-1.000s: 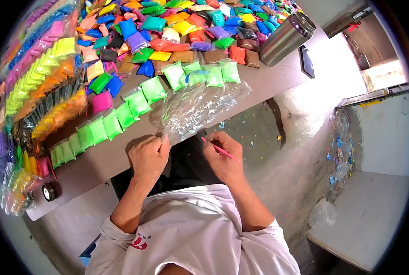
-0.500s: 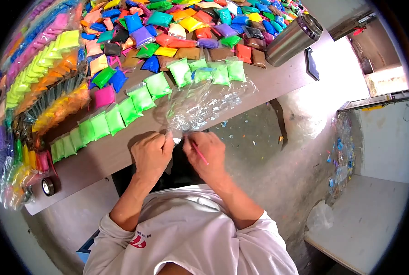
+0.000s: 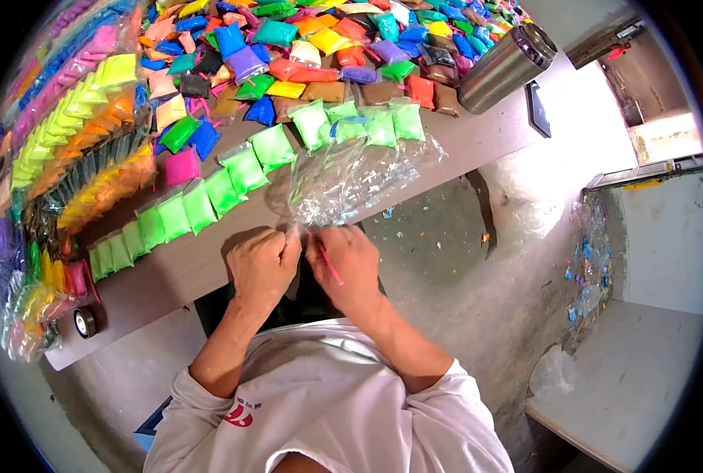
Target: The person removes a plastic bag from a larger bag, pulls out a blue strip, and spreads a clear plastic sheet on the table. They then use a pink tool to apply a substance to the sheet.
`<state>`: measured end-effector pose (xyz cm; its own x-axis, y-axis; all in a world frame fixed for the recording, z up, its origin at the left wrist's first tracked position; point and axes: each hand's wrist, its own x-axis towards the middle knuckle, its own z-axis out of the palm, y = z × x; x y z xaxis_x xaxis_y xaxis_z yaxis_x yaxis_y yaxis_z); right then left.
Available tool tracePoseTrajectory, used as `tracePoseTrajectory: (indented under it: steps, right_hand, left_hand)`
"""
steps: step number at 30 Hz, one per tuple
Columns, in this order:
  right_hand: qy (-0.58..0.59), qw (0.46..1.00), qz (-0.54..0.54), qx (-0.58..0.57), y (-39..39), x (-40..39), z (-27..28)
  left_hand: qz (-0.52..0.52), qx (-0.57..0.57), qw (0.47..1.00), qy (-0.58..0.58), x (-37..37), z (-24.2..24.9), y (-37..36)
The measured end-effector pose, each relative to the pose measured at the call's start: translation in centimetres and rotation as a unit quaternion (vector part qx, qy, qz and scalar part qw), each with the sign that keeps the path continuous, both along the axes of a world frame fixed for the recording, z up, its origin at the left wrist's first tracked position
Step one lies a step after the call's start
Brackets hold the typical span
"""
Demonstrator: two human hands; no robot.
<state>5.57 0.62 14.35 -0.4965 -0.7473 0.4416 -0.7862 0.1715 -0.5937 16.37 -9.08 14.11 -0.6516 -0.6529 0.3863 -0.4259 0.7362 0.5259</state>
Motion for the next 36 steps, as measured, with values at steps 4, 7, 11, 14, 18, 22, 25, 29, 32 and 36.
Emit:
tracePoseTrajectory:
  steps: [4, 7, 11, 14, 18, 22, 25, 29, 32, 36]
  right_hand:
    - [0.048, 0.993, -0.103, 0.029, 1.2, -4.2, -0.1]
    - [0.036, 0.993, -0.107, 0.022, 1.3, -4.6, 1.3]
    - [0.026, 1.0, 0.009, 0.011, -0.7, -1.8, 1.3]
    - [0.032, 0.999, -0.007, 0.035, -0.2, -3.2, 0.0]
    - [0.007, 0.996, -0.077, 0.038, 0.7, -5.1, 0.4]
    - [-0.018, 1.0, -0.003, 0.014, -0.6, -1.8, 0.6]
    - [-0.004, 0.998, -0.035, 0.061, -0.6, -3.0, -0.3]
    - [0.032, 0.994, -0.089, 0.048, 0.3, -4.8, 0.0]
    - [0.022, 1.0, -0.014, -0.01, -0.7, -2.9, 1.3]
    - [0.011, 0.991, -0.064, 0.118, -0.6, -4.0, 0.2]
  left_hand:
    - [-0.002, 0.004, 1.0, -0.006, 0.1, 0.4, 0.0]
    - [-0.009, 0.002, 1.0, -0.005, 0.1, 0.2, -0.1]
    - [-0.002, 0.002, 1.0, 0.005, 0.1, 0.2, 0.0]
    - [-0.008, 0.007, 1.0, -0.012, -0.1, 0.3, -0.3]
    - [-0.003, 0.0, 1.0, -0.006, -0.1, 0.3, -0.1]
    - [-0.002, 0.005, 1.0, -0.005, 0.1, 0.2, -0.1]
    - [-0.007, 0.007, 0.999, -0.031, 0.2, 0.3, -0.1]
    - [-0.003, -0.001, 1.0, -0.031, 0.0, 0.4, 0.0]
    - [-0.01, 0.008, 1.0, -0.018, 0.1, 0.2, 0.0]
    - [0.0, 0.043, 0.999, -0.029, -0.1, 0.7, -0.1]
